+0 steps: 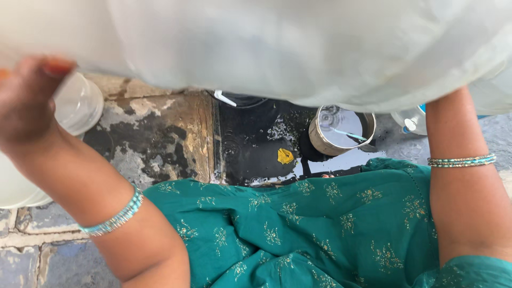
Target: The person scrubs the exterior of a large plastic water dispenser bottle with a yellow sponge, then rinses it with water from a jug. The person shakes the bottle to remove excess water and places it upright among other bottles.
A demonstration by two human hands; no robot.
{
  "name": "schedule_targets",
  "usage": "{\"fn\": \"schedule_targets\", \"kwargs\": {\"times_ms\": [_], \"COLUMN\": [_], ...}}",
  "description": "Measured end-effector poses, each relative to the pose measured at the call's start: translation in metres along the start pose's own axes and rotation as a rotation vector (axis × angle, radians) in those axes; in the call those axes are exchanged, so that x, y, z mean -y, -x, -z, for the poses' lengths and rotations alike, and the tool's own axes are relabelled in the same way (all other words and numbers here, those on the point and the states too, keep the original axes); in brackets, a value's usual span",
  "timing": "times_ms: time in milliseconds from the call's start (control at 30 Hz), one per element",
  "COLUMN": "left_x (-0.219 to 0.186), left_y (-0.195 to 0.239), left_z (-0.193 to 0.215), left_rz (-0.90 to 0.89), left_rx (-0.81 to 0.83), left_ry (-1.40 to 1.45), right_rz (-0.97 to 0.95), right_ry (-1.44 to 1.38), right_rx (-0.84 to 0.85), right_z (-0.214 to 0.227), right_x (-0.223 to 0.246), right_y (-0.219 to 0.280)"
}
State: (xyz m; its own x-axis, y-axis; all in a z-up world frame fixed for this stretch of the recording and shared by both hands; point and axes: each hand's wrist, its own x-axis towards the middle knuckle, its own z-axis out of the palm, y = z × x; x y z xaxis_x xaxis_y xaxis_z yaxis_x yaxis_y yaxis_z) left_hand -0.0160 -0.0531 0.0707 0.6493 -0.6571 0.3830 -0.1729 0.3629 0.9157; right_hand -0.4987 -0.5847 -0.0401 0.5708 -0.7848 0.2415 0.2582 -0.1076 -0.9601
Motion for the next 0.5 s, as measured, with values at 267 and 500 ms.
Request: {"fn": "schedule_targets", "kwargs": {"times_ms": [267, 500], "left_x": [-0.003, 0.022], "left_y": [-0.017, -0.021], "left_z": [-0.062, -0.089], "left_rz": [-0.819, 0.041], "left_rx": [0.103, -0.132], "left_ry": [-0.753, -0.473], "right_rz": [-0.416, -0.829], "right_ry": [0.328, 0.572], "right_rx": [-0.164, 0.018], "right_z": [-0.014, -0.041], "right_x": [-0.044, -0.055], "right_y": [0.023, 0.038]}}
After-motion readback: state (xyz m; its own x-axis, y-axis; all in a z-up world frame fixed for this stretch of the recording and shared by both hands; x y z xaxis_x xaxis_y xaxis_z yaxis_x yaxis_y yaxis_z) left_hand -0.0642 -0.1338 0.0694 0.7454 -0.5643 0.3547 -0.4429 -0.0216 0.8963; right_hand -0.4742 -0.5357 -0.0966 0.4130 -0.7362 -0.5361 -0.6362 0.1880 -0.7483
